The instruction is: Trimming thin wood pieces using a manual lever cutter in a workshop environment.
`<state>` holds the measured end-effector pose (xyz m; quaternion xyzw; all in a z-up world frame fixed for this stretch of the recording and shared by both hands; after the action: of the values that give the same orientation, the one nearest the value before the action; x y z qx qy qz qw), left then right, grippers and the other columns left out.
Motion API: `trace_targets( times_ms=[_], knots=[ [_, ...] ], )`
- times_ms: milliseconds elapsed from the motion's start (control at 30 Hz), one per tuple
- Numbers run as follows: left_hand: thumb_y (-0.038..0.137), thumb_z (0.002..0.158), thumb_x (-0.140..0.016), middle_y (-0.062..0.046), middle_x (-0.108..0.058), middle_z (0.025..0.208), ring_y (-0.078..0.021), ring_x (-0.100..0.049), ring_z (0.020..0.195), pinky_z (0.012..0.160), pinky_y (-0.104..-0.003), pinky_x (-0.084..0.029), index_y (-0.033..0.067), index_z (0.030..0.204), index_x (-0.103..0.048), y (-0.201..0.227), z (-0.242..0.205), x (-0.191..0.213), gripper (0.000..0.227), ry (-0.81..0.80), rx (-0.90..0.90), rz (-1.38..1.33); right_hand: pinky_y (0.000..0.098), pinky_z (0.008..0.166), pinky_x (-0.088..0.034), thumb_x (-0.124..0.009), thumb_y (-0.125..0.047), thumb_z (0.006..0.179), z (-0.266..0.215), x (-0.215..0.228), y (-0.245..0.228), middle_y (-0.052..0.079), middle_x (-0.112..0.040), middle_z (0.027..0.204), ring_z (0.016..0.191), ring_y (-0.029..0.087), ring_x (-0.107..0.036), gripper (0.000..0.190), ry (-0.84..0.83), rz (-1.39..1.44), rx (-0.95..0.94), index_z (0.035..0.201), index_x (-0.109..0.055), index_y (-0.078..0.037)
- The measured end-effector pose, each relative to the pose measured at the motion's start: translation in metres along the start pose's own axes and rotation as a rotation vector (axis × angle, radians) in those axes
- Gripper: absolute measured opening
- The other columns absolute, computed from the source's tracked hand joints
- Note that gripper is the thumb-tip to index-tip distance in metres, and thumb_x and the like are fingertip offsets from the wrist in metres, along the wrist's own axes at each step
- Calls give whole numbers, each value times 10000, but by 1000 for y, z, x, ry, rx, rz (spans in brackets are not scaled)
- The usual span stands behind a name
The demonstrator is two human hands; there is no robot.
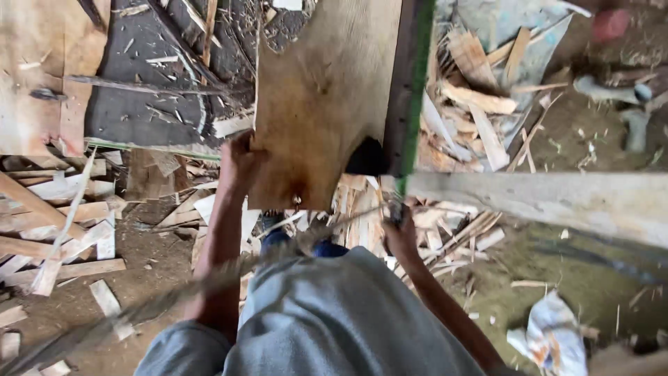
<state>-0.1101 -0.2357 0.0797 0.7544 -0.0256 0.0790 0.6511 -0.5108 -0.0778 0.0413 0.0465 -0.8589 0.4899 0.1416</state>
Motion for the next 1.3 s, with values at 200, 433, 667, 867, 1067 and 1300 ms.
trace_targets(
  times_ms=[200,433,667,867,1067,1300],
  knots=[
    [-29,777,-637,-94,-758,974,-148,-653,824,724,-265,-523,-10,1122,-737,22,-14,-2,360,-60,183,132,372,384,-467,-695,-134,886,-31,7,-11,82,-567,607,419,180,-564,400,37,2,-115,1194,-467,-22],
    [20,835,-569,-135,-759,1176,-188,-729,977,846,-327,-609,25,1304,-686,-12,-27,63,483,-149,189,83,361,500,-587,-691,-284,892,-70,40,-113,61,-674,747,549,180,-672,388,26,-269,-191,1165,-535,-58],
    [74,897,-627,-126,-731,1145,-186,-691,957,829,-323,-585,-13,1281,-664,-96,-56,111,396,-130,234,41,448,540,-634,-634,-549,970,-42,4,-52,157,-714,857,700,281,-734,680,-603,1254,172,1294,-540,42],
    [128,958,-685,-117,-703,1114,-183,-653,936,812,-318,-561,-51,1259,-643,-119,-73,89,352,-86,270,-13,371,870,-597,-662,-375,921,29,-120,45,60,-739,1110,1010,217,-711,551,-207,435,-272,1359,-503,-79],
    [181,1021,-743,-108,-674,1083,-181,-615,916,796,-314,-537,-89,1236,-622,-104,-77,102,366,-39,300,-74,366,687,-408,-797,-254,991,78,-192,26,85,-646,1005,830,241,-492,398,-286,349,-109,1220,-649,37],
    [96,947,-746,-73,-664,1097,-156,-607,874,744,-274,-535,14,1454,-527,-136,-70,65,558,28,272,-381,349,826,-536,-807,-165,753,64,-180,-61,5,-685,1038,953,192,-649,416,87,419,279,1102,-608,-62]
  ],
)
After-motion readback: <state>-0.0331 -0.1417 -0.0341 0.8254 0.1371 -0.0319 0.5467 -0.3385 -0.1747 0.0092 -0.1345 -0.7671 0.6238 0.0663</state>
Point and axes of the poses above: each hand's wrist, its own z-axis towards the middle knuckle, its own x-axis out of the back of the hand, y = z × x, the point moved 4 cm from there along z, towards the middle knuckle
